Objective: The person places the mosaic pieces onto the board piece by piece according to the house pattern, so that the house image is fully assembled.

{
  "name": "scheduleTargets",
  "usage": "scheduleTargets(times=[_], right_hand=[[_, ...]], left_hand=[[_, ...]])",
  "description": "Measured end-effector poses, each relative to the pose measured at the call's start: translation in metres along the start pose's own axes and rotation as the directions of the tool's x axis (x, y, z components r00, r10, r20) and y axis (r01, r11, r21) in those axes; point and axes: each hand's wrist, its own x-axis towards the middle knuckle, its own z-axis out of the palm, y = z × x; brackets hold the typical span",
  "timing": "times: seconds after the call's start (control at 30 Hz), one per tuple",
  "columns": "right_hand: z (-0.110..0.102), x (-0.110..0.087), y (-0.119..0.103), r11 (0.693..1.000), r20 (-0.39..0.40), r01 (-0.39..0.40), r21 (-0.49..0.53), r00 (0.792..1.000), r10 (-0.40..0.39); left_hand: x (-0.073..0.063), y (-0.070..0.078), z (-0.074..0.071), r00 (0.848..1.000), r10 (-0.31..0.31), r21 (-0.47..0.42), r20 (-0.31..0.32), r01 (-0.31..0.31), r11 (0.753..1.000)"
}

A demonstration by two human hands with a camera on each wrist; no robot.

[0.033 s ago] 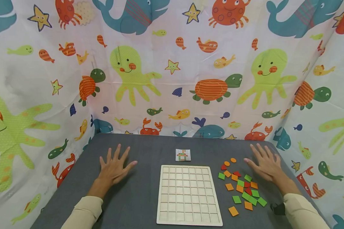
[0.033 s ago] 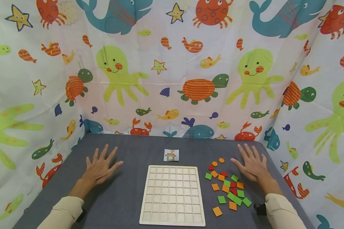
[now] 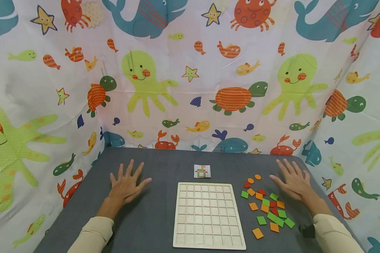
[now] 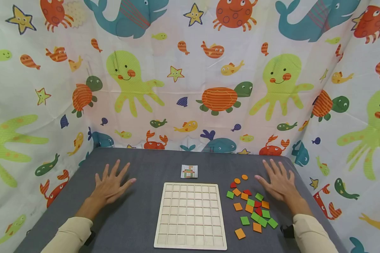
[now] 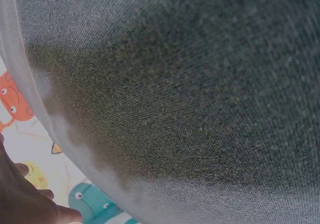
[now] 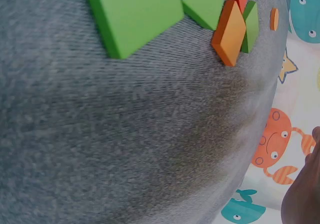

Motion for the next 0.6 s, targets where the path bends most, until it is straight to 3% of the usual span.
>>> scheduleTargets(times=[0.4, 0.6], right_hand=[[-0.004, -0.011, -0.009, 0.997, -0.026, 0.003, 0.083, 1.0, -0.001], [-0.004, -0.015, -0.027, 0.992, -0.022, 0.008, 0.13, 1.0, -0.005]], left_hand=[[-0.005, 0.012, -0.002, 0.994, 0.063, 0.014, -0.085, -0.062, 0.998], [-0.011, 0.034, -0.004, 0.996, 0.07, -0.109, -0.058, -0.076, 0.991]])
